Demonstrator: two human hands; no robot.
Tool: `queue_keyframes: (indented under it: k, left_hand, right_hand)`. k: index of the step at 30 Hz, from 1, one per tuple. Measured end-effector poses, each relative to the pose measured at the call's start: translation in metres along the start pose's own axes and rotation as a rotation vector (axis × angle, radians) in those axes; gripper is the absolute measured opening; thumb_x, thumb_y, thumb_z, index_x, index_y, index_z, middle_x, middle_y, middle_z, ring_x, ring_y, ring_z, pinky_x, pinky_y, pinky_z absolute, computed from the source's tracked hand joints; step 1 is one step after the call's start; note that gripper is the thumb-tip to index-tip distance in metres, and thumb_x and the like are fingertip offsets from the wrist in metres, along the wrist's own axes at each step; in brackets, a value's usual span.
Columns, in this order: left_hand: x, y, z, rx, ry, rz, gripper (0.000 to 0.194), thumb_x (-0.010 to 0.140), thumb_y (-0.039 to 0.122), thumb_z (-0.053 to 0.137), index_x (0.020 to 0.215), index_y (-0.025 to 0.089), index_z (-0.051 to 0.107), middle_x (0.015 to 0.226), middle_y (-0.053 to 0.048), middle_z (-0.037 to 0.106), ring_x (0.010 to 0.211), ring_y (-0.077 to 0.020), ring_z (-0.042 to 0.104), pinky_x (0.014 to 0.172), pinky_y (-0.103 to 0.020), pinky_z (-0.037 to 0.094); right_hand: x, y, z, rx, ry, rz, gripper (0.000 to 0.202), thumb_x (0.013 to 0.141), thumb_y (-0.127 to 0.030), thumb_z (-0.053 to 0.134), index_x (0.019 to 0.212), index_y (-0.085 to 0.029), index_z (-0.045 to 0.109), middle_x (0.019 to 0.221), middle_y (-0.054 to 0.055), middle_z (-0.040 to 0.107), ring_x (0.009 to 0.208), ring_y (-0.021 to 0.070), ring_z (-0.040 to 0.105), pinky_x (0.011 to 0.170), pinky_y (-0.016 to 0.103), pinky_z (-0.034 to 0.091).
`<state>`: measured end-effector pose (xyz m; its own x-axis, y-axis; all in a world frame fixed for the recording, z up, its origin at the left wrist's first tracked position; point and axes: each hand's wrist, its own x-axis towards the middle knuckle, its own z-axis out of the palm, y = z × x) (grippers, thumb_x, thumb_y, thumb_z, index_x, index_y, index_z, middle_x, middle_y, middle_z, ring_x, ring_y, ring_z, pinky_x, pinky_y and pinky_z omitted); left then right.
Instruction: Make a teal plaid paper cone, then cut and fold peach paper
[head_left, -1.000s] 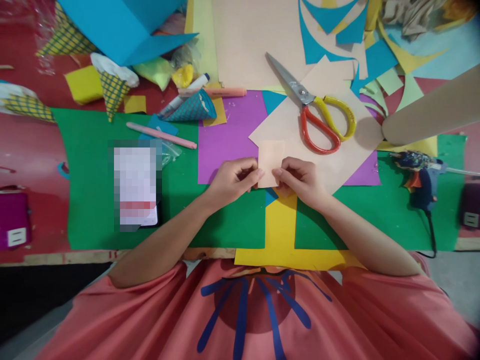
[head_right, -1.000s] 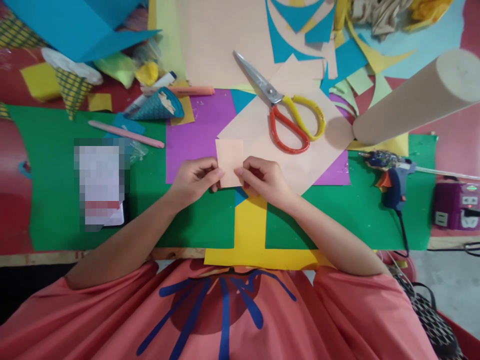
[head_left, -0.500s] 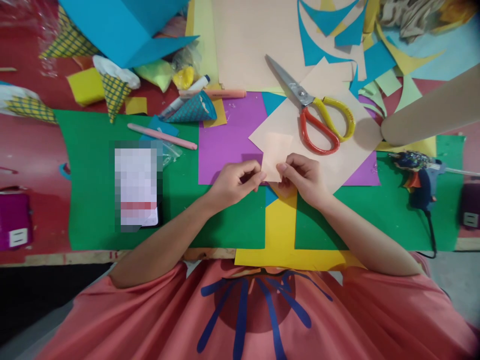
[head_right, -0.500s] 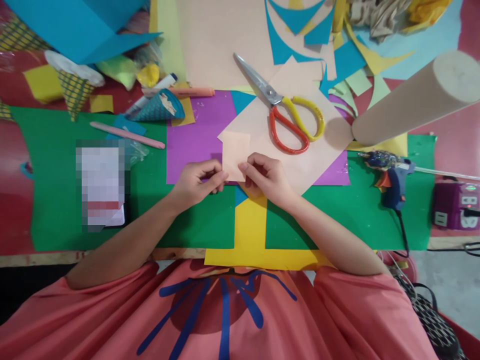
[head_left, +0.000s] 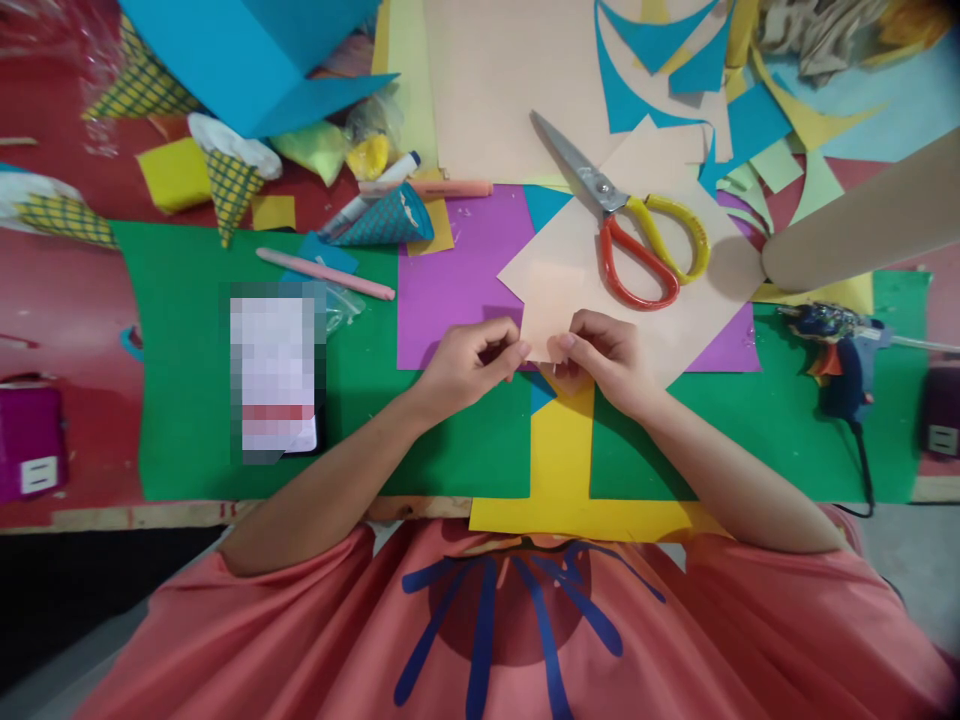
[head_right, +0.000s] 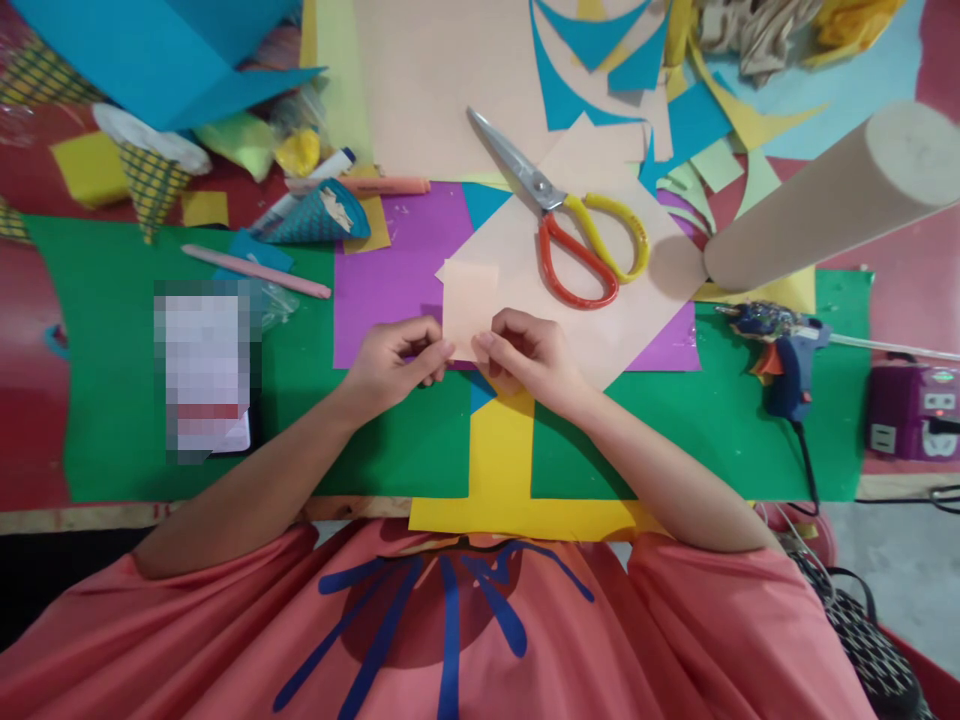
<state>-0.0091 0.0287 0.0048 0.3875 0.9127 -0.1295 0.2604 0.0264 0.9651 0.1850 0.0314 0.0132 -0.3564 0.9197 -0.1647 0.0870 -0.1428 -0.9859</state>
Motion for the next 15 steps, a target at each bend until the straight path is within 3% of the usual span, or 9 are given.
queue_keyframes:
  k: [10, 15]
  left_hand:
    - [0.0003, 0.0007, 0.0003, 0.005, -0.004, 0.007, 0.030, 0.086, 0.036, 0.055, 0.063, 0.019, 0.046, 0.050, 0.005, 0.050, 0.042, -0.0063, 0.046, 0.042, -0.018, 0.035]
    - [0.0000, 0.0007, 0.0004, -0.003, -0.010, 0.006, 0.037, 0.087, 0.044, 0.058, 0.063, 0.019, 0.046, 0.050, 0.005, 0.050, 0.043, -0.0065, 0.046, 0.042, -0.019, 0.036]
  right_hand:
    - [0.0004, 0.0016, 0.0002, 0.021, -0.004, 0.028, 0.040, 0.083, -0.053, 0.065, 0.066, -0.019, 0.051, 0.056, -0.002, 0.060, 0.047, 0.0076, 0.053, 0.044, 0.020, 0.041]
    - [0.0002, 0.0026, -0.0003, 0.042, 0.003, -0.002, 0.038, 0.083, -0.051, 0.065, 0.069, -0.018, 0.053, 0.058, -0.002, 0.060, 0.052, 0.0082, 0.055, 0.049, 0.020, 0.043]
